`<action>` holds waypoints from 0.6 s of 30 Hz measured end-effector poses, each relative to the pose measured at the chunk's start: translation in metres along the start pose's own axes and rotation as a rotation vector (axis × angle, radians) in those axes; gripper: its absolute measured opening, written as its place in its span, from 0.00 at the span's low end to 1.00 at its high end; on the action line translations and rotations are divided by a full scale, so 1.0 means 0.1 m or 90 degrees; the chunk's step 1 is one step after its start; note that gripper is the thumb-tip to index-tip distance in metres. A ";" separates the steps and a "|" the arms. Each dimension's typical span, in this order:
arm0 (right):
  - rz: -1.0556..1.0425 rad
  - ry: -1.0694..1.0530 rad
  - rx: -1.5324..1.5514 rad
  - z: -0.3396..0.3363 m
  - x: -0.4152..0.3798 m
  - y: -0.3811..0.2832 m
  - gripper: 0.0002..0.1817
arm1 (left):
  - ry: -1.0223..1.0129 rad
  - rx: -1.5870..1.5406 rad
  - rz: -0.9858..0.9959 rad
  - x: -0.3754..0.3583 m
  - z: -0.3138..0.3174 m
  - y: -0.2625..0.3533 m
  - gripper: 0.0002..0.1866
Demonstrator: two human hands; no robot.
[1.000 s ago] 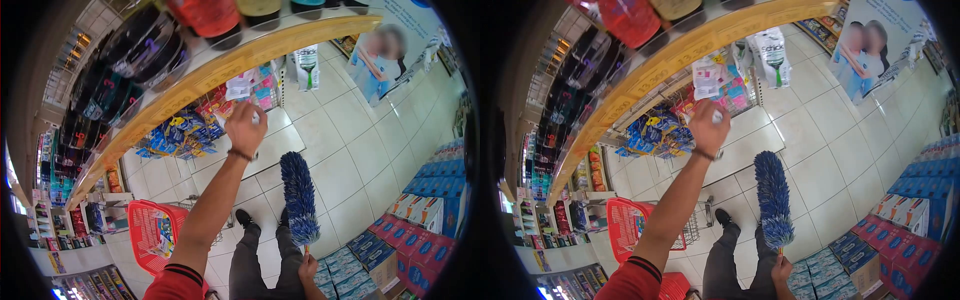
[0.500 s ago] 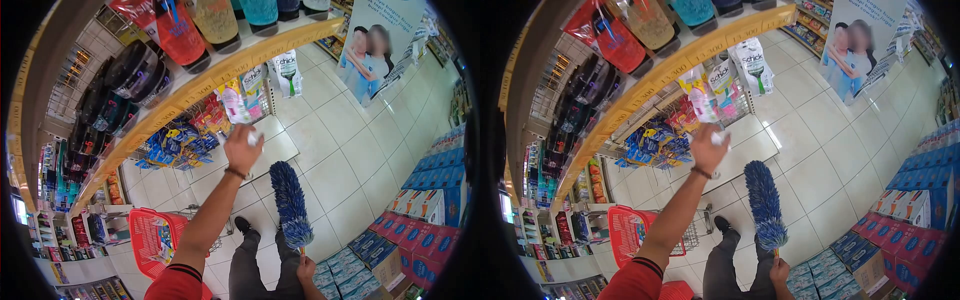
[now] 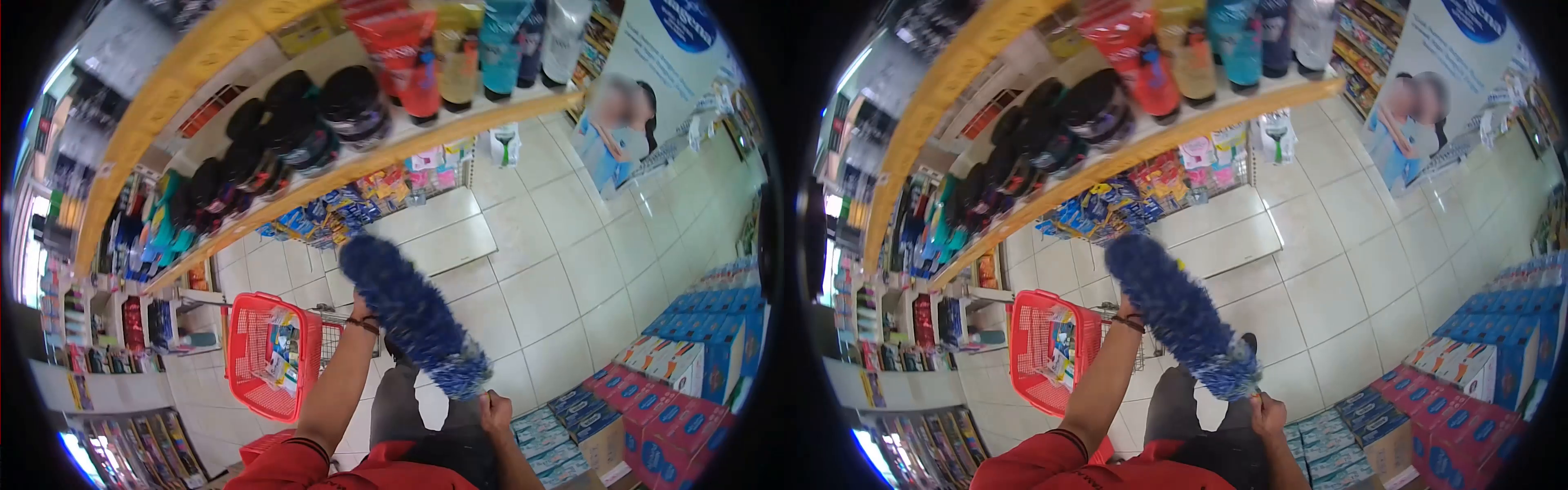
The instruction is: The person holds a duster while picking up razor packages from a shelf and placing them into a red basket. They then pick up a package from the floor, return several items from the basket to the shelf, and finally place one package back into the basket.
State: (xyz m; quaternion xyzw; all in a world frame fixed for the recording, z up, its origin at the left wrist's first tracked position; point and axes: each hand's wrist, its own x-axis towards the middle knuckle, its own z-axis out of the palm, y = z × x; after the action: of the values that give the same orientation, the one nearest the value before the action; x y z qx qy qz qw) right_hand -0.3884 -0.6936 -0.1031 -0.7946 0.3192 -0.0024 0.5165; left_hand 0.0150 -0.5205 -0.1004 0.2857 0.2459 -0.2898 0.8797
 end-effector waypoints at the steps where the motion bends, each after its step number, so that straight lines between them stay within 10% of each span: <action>1: -0.009 0.000 -0.052 -0.01 0.01 0.07 0.22 | -0.056 0.246 0.120 0.14 -0.37 0.10 0.15; 6: -0.090 0.008 -0.171 -0.17 -0.01 0.06 0.21 | -0.101 0.499 0.318 -0.45 -0.41 0.20 0.19; 8: -0.058 0.017 -0.236 -0.21 0.02 -0.08 0.22 | -0.418 -0.196 -0.027 -0.48 -0.80 0.37 0.18; 9: -0.011 0.022 -0.256 -0.18 0.05 -0.09 0.24 | 0.064 -0.004 0.117 -1.31 0.44 0.44 0.21; 13: 0.110 0.081 -0.317 -0.29 0.31 -0.02 0.30 | -0.006 -0.123 0.201 -1.85 0.50 0.87 0.24; 18: -0.074 0.025 -0.196 -0.42 0.56 -0.16 0.26 | -0.064 -0.035 0.372 -2.32 0.45 1.45 0.23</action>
State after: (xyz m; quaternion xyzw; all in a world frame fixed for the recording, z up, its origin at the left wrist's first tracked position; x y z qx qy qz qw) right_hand -0.3500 -0.7525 -0.0882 -0.8813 0.2792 0.0012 0.3813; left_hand -0.0435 -0.3666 0.1228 0.3057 0.1169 -0.0310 0.9444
